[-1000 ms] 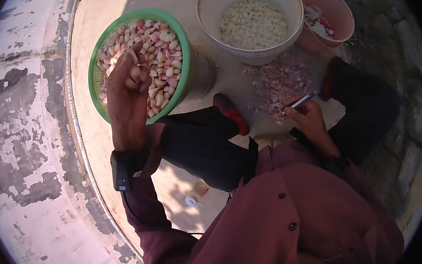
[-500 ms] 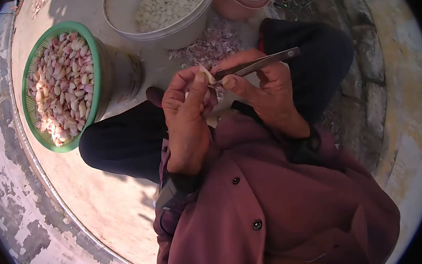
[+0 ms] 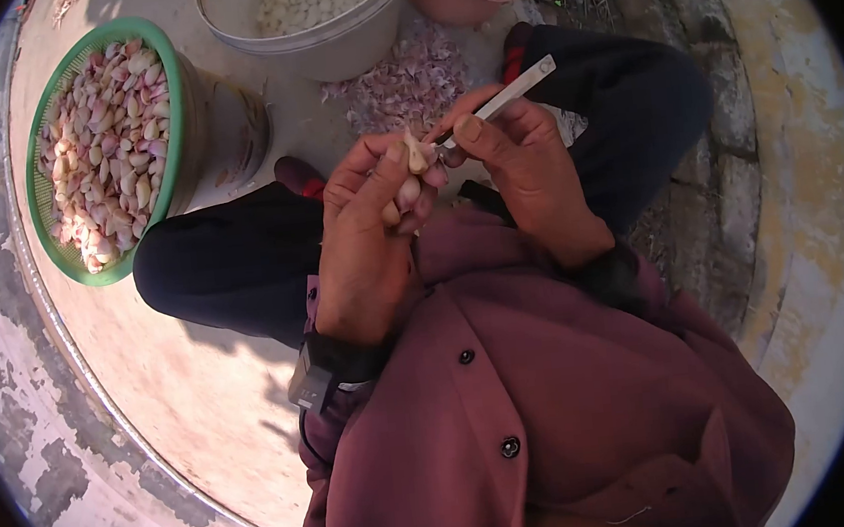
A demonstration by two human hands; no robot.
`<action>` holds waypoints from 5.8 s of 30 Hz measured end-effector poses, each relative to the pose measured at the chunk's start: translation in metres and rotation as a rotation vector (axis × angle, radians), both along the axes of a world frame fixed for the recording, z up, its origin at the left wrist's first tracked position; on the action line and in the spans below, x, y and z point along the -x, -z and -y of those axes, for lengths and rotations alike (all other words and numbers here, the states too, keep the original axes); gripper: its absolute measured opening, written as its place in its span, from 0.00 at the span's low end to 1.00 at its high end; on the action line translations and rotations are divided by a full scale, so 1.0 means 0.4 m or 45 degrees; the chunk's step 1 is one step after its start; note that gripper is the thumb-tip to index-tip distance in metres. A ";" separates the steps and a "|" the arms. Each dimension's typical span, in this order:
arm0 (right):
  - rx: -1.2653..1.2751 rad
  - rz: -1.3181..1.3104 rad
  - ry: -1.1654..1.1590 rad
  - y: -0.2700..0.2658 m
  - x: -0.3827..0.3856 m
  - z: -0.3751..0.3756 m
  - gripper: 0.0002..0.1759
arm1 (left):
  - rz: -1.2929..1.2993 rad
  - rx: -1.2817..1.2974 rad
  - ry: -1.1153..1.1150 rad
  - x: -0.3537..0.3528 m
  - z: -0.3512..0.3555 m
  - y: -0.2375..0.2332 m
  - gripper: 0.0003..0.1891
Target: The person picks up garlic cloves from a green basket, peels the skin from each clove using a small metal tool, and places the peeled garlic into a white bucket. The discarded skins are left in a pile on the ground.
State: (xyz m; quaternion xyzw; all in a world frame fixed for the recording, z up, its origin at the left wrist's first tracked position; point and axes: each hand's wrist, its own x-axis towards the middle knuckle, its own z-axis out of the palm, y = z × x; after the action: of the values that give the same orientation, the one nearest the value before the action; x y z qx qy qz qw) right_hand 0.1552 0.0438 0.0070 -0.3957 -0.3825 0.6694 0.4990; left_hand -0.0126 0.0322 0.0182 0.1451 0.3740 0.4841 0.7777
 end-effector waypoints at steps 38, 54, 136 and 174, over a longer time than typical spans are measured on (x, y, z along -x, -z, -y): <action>-0.286 0.531 0.010 0.005 -0.007 0.010 0.09 | -1.793 -1.055 -0.059 -0.034 0.033 0.031 0.11; 0.013 -0.008 0.304 0.081 -0.018 -0.029 0.09 | -0.455 -0.030 -0.066 0.016 0.034 0.030 0.08; 0.179 0.123 0.063 0.107 -0.034 -0.021 0.11 | -0.221 -0.206 -0.093 0.023 -0.017 0.072 0.12; 0.162 -0.026 0.065 0.113 0.020 -0.028 0.11 | 0.389 -1.152 0.364 -0.090 -0.103 -0.275 0.14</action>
State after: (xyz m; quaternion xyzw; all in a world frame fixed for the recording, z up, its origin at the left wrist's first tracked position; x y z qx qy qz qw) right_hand 0.1473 0.0549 -0.0382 -0.4295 -0.3239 0.6833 0.4937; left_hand 0.0232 0.0735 0.1284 0.4451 -0.0154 0.5022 0.7413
